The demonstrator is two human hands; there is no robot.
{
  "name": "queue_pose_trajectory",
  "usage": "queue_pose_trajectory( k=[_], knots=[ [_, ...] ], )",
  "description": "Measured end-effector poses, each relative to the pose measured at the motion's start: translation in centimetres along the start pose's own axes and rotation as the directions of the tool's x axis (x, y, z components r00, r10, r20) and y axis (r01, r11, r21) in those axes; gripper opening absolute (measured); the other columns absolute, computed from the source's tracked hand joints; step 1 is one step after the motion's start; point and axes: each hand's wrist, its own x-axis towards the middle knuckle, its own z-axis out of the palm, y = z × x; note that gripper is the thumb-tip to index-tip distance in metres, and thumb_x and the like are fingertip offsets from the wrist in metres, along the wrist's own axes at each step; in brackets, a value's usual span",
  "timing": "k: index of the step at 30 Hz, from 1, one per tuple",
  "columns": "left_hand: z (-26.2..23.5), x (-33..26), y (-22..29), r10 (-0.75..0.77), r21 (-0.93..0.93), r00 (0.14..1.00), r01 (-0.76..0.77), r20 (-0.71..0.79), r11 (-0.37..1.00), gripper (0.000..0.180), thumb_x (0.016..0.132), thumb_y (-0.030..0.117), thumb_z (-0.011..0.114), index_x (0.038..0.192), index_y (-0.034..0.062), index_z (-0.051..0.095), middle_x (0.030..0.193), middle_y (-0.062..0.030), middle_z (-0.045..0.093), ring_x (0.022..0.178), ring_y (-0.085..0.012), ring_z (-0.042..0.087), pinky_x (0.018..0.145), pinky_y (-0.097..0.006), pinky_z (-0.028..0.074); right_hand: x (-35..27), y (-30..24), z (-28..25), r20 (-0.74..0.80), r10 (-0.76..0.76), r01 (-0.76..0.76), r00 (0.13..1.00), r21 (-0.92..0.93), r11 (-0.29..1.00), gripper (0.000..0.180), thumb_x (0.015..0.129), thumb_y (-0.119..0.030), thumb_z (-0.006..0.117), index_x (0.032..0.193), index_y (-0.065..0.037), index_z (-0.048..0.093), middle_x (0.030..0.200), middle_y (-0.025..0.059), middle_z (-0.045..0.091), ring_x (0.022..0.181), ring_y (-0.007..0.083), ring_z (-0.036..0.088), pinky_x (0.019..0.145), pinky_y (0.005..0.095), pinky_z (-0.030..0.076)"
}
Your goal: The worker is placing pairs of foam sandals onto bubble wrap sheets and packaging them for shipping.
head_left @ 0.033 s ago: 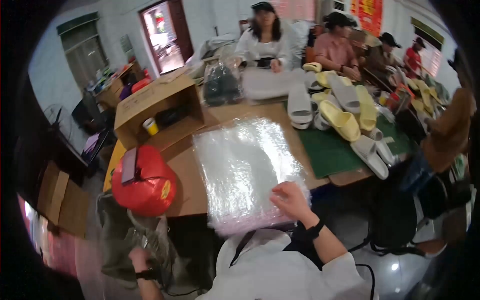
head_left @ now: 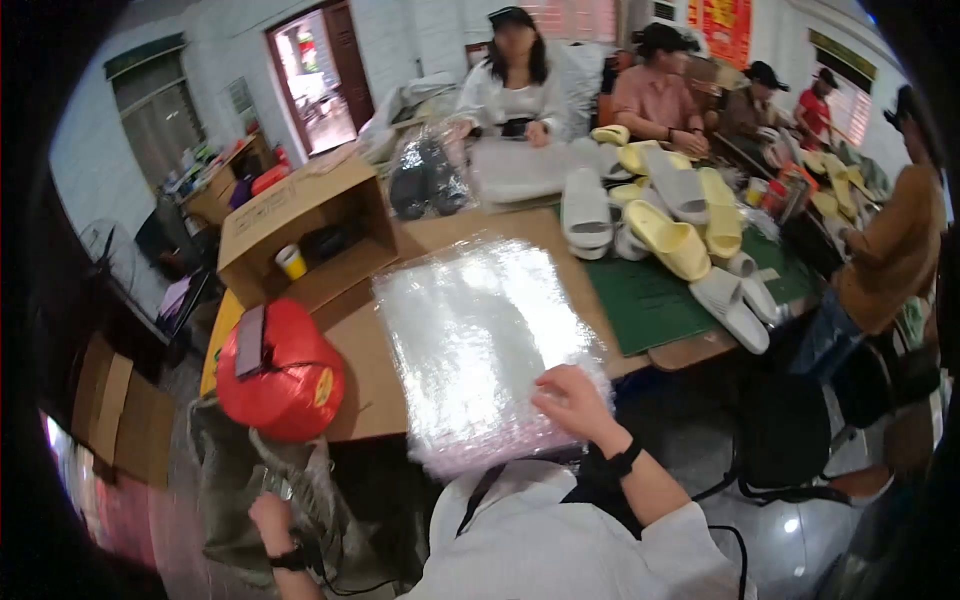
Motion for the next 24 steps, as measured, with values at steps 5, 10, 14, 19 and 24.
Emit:
queue_pose_trajectory(
  k=[5,10,14,19,24],
  knots=[
    [-22.0,-9.3,13.7,0.315,-0.659,0.776,-0.630,-0.546,0.411,0.030,0.083,0.014,0.072,0.111,0.0020,0.067,0.109,-0.0198,0.069,0.104,-0.0380,0.064,0.092,-0.043,0.050,-0.2,-0.4,-2.2,0.006,0.071,-0.071,0.997,0.218,0.973,0.028,0.086,-0.019,0.076,0.108,-0.005,0.068,0.107,0.0102,0.066,0.101,0.0258,0.063,0.086,0.0359,0.049],
    [-23.4,-11.0,25.5,0.659,-0.433,0.335,-0.901,-0.673,0.015,0.055,0.087,0.025,0.072,0.135,0.0032,0.055,0.153,-0.0244,0.038,0.141,-0.0450,0.036,0.115,-0.051,0.033,1.3,2.1,-8.0,-0.449,0.108,-0.123,0.887,-0.005,0.992,0.018,0.085,-0.006,0.071,0.102,-0.004,0.068,0.102,0.0085,0.066,0.094,0.0216,0.063,0.079,0.0312,0.050],
    [-21.8,-10.5,31.5,0.684,-0.381,0.239,-0.922,-0.689,-0.062,0.056,0.089,0.031,0.070,0.137,0.0059,0.054,0.155,-0.0228,0.037,0.142,-0.0449,0.034,0.116,-0.054,0.029,0.7,10.7,-18.7,-0.789,-0.027,-0.367,0.613,-0.315,0.875,0.025,0.084,-0.001,0.064,0.109,-0.001,0.063,0.110,0.0149,0.061,0.106,0.0350,0.056,0.090,0.0431,0.045],
    [-18.6,-10.6,33.6,0.793,-0.408,0.266,-0.912,-0.547,0.025,0.058,0.090,0.039,0.066,0.139,0.0089,0.054,0.150,-0.0218,0.045,0.142,-0.0434,0.036,0.118,-0.055,0.024,-3.2,19.4,-27.2,-0.873,0.015,-0.737,0.488,-0.404,0.542,0.039,0.079,-0.015,0.073,0.113,0.001,0.064,0.110,0.0220,0.060,0.109,0.0403,0.056,0.095,0.0469,0.045],
    [-17.7,-10.6,33.4,0.761,-0.427,0.305,-0.903,-0.573,0.040,0.058,0.090,0.040,0.067,0.138,0.0099,0.056,0.151,-0.0198,0.045,0.142,-0.0397,0.037,0.119,-0.053,0.023,-2.0,15.9,-25.0,-0.644,0.424,-0.739,0.637,-0.353,0.573,0.033,0.075,-0.031,0.079,0.080,0.001,0.070,0.089,0.0174,0.065,0.086,0.0379,0.063,0.077,0.0461,0.051]
  ],
)
